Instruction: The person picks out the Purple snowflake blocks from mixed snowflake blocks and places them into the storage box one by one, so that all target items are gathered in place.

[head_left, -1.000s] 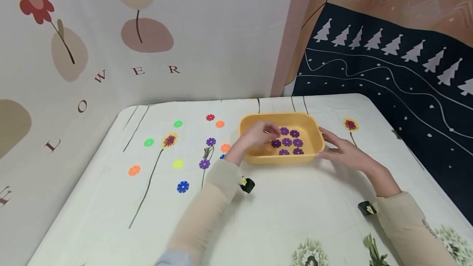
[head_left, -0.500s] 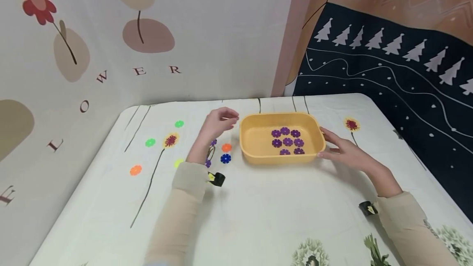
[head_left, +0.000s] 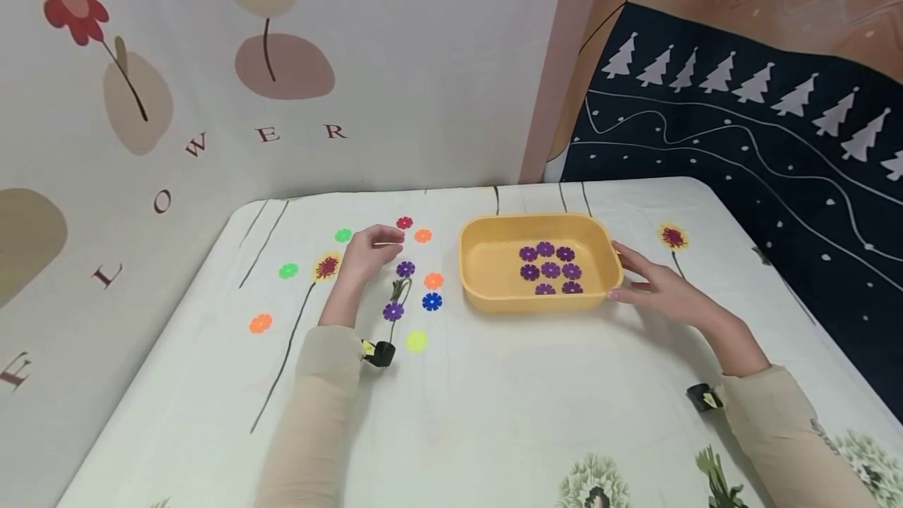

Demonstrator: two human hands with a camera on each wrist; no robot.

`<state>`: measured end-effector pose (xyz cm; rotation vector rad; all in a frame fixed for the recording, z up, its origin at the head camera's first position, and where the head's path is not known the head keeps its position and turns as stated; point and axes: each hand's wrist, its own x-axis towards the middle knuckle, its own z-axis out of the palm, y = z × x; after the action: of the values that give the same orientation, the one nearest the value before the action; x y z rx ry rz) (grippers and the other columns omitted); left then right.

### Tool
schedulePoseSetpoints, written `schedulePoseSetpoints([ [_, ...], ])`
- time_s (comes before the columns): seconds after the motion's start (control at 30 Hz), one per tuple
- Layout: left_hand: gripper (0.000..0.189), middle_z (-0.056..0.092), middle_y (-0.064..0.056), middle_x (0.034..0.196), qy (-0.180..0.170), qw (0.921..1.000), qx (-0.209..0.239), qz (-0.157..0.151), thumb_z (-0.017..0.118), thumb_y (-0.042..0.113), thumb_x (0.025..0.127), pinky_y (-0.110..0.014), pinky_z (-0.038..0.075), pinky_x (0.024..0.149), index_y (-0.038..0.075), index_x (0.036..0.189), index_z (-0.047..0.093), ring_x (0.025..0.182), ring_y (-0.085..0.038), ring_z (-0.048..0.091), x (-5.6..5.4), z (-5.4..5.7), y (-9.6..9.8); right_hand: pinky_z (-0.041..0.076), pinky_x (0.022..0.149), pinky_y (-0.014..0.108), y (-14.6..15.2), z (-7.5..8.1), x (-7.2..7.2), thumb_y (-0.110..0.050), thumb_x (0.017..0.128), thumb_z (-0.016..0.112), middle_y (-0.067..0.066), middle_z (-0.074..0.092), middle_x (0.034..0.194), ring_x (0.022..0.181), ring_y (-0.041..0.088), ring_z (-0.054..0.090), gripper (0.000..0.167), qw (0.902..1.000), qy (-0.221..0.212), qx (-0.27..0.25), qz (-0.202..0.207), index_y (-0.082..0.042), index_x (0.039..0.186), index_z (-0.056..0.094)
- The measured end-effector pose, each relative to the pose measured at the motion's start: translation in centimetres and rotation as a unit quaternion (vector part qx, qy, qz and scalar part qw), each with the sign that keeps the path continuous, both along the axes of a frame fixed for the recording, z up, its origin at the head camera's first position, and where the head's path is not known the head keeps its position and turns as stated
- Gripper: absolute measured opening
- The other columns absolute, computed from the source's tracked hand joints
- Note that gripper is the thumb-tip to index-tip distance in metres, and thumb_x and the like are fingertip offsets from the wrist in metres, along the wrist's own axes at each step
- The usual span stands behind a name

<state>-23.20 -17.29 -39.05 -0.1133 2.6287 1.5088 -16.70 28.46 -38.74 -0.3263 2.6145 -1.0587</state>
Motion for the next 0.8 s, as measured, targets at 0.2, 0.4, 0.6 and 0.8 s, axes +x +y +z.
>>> schedulePoseSetpoints([
  [0.2,0.032,0.06,-0.016,0.137,-0.026,0.9996,-0.01,-0.004,0.061,0.014,0.099,-0.048,0.043,0.114,0.008,0.131,0.06,0.132,-0.034,0.053,0.1,-1.3,-0.6,0.043,0.108,0.058,0.0,-0.1,-0.1,-0.036,0.095,0.068,0.027,0.024,0.162,0.146,0.049,0.028,0.092,1.0,0.0,0.001,-0.001,-0.009,0.161,0.009],
  [0.4,0.036,0.06,-0.017,0.137,-0.048,0.9988,-0.007,-0.011,0.062,0.009,0.097,-0.047,0.045,0.113,0.007,0.133,0.058,0.129,-0.033,0.056,0.2,-2.3,-1.0,0.044,0.108,0.058,0.0,0.0,0.0,-0.036,0.094,0.068,0.027,0.024,0.162,0.146,0.049,0.028,0.093,1.0,-0.001,-0.001,-0.001,-0.009,0.161,0.009],
  [0.6,0.036,0.062,-0.017,0.133,-0.054,0.998,-0.03,-0.014,0.064,0.006,0.095,-0.047,0.045,0.112,0.008,0.131,0.061,0.125,-0.032,0.057,0.1,-2.9,-1.0,0.043,0.108,0.057,0.0,0.0,-0.1,-0.036,0.095,0.068,0.027,0.024,0.161,0.146,0.049,0.028,0.093,1.0,-0.004,-0.001,-0.001,-0.01,0.161,0.008],
  [0.8,0.031,0.064,-0.015,0.127,-0.041,0.995,-0.087,-0.026,0.063,0.004,0.095,-0.045,0.049,0.106,0.01,0.125,0.065,0.121,-0.031,0.058,0.0,-3.2,-0.5,0.044,0.108,0.058,0.0,0.0,0.0,-0.037,0.094,0.068,0.027,0.024,0.161,0.146,0.049,0.029,0.093,1.0,-0.005,0.002,-0.004,-0.01,0.161,0.008],
])
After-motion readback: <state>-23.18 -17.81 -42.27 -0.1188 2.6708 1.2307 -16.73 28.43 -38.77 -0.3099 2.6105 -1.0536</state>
